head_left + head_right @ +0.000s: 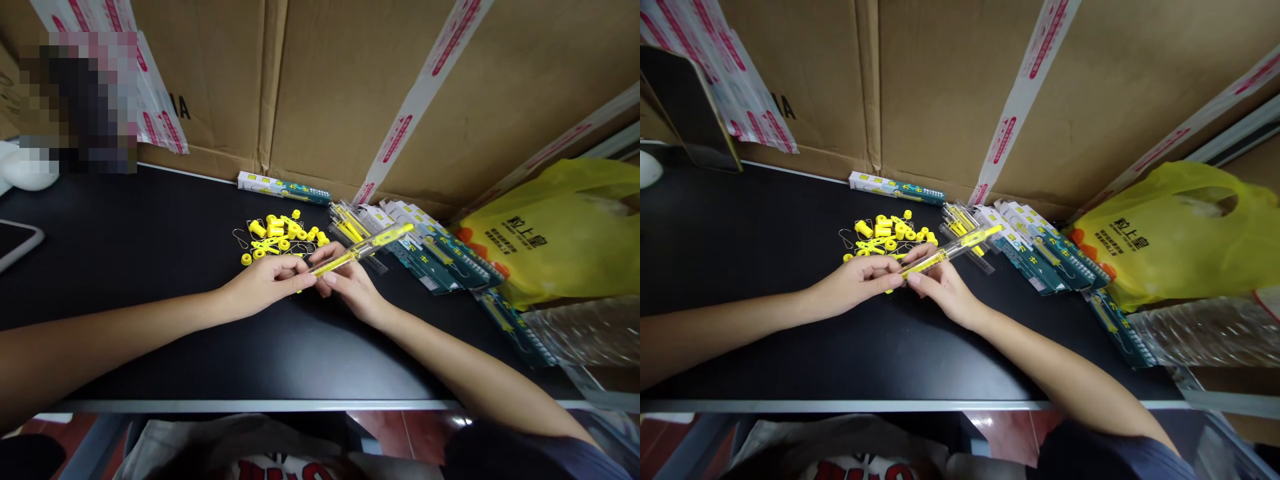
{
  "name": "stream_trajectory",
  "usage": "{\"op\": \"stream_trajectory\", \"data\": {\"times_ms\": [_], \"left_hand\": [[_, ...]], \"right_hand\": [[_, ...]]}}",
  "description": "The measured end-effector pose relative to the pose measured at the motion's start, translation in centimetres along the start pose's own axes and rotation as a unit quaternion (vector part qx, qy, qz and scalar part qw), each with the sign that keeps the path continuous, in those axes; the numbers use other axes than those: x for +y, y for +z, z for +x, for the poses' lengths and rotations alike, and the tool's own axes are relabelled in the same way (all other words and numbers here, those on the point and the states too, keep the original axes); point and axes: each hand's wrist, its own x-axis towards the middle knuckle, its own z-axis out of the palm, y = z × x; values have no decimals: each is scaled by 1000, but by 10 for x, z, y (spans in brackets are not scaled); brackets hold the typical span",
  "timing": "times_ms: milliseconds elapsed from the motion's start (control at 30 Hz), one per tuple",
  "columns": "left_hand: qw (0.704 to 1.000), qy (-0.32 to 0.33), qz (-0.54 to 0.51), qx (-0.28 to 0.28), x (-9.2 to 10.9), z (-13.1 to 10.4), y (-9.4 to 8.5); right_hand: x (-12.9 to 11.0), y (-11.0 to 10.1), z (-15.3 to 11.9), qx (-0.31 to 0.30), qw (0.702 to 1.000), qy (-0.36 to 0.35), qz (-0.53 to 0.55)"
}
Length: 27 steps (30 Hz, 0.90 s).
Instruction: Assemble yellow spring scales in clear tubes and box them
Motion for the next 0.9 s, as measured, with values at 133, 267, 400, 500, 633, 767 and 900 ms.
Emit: {"op": "stream_trajectory", "data": {"times_ms": [133, 267, 400, 500, 633, 767, 900], "left_hand": [[992, 49, 49, 105, 6, 1, -13], [970, 78, 149, 177, 11, 1, -23], [969, 79, 155, 176, 6, 0, -21], [971, 73, 144, 178, -2, 3, -20], [962, 77, 125, 230, -5, 9, -26], [956, 78, 120, 258, -3, 10, -28], [953, 83, 133, 260, -3, 10, -26]], "right_hand": [[7, -22, 8, 83, 988, -78, -103], [19, -43, 16, 121, 873, -154, -446], [27, -45, 23, 44, 780, -156, -604], [28, -40, 28, 47, 758, -150, -633], [28, -38, 30, 53, 752, -127, -645], [29, -40, 29, 64, 749, -110, -650], [29, -40, 29, 58, 766, -122, -629]]}}
